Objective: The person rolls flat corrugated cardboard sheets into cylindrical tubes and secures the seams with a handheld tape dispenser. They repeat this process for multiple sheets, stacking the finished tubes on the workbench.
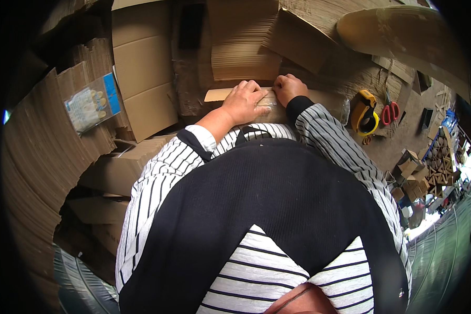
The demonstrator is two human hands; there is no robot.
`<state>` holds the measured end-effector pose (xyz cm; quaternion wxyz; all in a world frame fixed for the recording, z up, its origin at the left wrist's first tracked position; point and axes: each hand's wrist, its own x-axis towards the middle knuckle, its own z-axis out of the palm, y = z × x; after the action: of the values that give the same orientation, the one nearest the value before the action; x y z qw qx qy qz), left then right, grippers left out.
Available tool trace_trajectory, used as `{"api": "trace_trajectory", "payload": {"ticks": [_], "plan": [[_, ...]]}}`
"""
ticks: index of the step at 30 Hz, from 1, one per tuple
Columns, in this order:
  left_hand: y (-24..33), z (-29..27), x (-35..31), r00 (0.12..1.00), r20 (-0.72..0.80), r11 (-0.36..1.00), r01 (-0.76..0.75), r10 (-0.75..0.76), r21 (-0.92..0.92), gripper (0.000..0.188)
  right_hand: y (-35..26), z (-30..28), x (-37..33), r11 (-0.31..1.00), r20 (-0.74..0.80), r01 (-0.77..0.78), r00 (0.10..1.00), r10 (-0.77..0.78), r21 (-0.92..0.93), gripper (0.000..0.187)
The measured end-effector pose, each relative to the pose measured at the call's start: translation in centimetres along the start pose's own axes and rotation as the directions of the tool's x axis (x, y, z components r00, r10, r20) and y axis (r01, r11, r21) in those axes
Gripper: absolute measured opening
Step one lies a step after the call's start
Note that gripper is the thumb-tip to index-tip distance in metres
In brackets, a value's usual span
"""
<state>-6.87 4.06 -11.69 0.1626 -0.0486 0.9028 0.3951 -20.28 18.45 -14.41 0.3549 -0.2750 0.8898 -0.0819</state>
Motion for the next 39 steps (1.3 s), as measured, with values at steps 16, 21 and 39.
{"api": "trace_trajectory", "payload": {"ticks": [16,21,39], "plan": [[0.9,-2.2,5.8,0.801,0.553,0.964,0.104,-0.228,0.246,0.104,6.1,-6.1,-11.2,0.927,-0.26,0.351,0.89,-0.374,-0.132,0.043],[-3.0,-2.8,5.8,0.726,0.645,0.968,0.231,-0.239,0.099,0.108,6.2,-5.2,-13.1,0.897,-0.188,0.367,0.89,-0.416,-0.246,0.067],[-1.0,-0.2,6.0,0.859,0.511,0.992,0.094,-0.037,-0.085,0.065,7.3,-3.0,-12.4,0.835,-0.251,0.364,0.835,-0.489,-0.413,0.072]]}}
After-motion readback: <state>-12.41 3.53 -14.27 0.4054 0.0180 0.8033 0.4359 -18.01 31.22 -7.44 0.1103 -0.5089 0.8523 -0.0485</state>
